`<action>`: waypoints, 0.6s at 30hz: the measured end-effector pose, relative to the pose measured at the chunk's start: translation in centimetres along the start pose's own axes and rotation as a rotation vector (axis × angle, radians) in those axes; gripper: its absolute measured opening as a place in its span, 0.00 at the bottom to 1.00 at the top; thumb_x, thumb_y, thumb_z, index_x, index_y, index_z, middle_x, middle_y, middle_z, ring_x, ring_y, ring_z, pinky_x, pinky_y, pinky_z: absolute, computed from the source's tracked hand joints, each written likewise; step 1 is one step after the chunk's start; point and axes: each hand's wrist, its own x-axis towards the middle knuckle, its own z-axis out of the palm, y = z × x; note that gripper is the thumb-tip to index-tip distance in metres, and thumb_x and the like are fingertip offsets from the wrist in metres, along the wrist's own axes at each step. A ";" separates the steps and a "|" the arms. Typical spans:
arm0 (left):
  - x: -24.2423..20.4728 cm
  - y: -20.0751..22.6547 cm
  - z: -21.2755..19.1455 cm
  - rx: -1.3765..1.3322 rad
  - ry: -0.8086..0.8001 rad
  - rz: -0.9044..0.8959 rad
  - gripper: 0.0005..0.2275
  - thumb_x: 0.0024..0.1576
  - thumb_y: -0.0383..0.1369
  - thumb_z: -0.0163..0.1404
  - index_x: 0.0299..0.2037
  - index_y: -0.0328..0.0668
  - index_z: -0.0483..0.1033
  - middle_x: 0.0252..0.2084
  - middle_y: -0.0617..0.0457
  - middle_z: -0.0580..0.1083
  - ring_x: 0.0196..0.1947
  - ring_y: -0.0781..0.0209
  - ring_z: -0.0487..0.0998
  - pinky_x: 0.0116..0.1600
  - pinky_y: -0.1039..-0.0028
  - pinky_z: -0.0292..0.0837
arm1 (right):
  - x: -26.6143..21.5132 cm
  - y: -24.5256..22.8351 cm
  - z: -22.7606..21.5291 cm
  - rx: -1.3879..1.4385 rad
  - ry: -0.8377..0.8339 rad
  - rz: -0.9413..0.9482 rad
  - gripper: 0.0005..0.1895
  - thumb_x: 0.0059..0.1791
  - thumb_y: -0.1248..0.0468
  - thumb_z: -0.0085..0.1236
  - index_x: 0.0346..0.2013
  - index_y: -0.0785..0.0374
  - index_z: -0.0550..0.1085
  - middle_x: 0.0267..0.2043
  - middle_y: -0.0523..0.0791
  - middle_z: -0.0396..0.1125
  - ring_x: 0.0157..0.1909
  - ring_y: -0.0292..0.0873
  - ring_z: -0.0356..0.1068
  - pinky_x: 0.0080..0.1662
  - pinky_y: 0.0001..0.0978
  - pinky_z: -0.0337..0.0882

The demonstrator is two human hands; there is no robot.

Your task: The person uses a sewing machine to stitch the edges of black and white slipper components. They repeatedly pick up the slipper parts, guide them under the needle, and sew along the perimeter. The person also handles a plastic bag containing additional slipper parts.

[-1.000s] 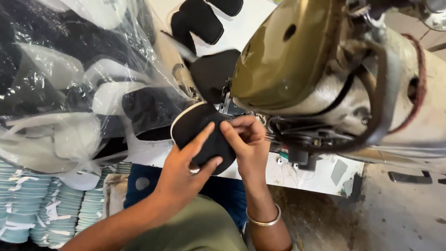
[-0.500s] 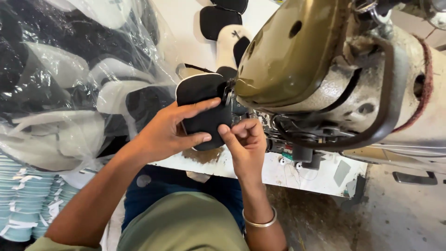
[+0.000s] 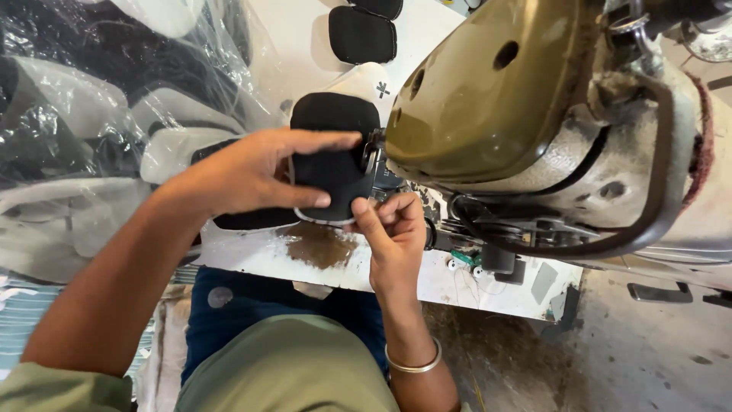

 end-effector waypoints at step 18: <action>-1.9 -2.5 7.1 -0.175 0.555 0.089 0.32 0.53 0.25 0.63 0.70 0.39 0.65 0.50 0.59 0.76 0.37 0.77 0.71 0.38 0.84 0.71 | 0.9 -0.1 0.9 0.014 0.099 0.020 0.18 0.50 0.73 0.63 0.33 0.60 0.59 0.31 0.46 0.70 0.30 0.39 0.74 0.35 0.31 0.77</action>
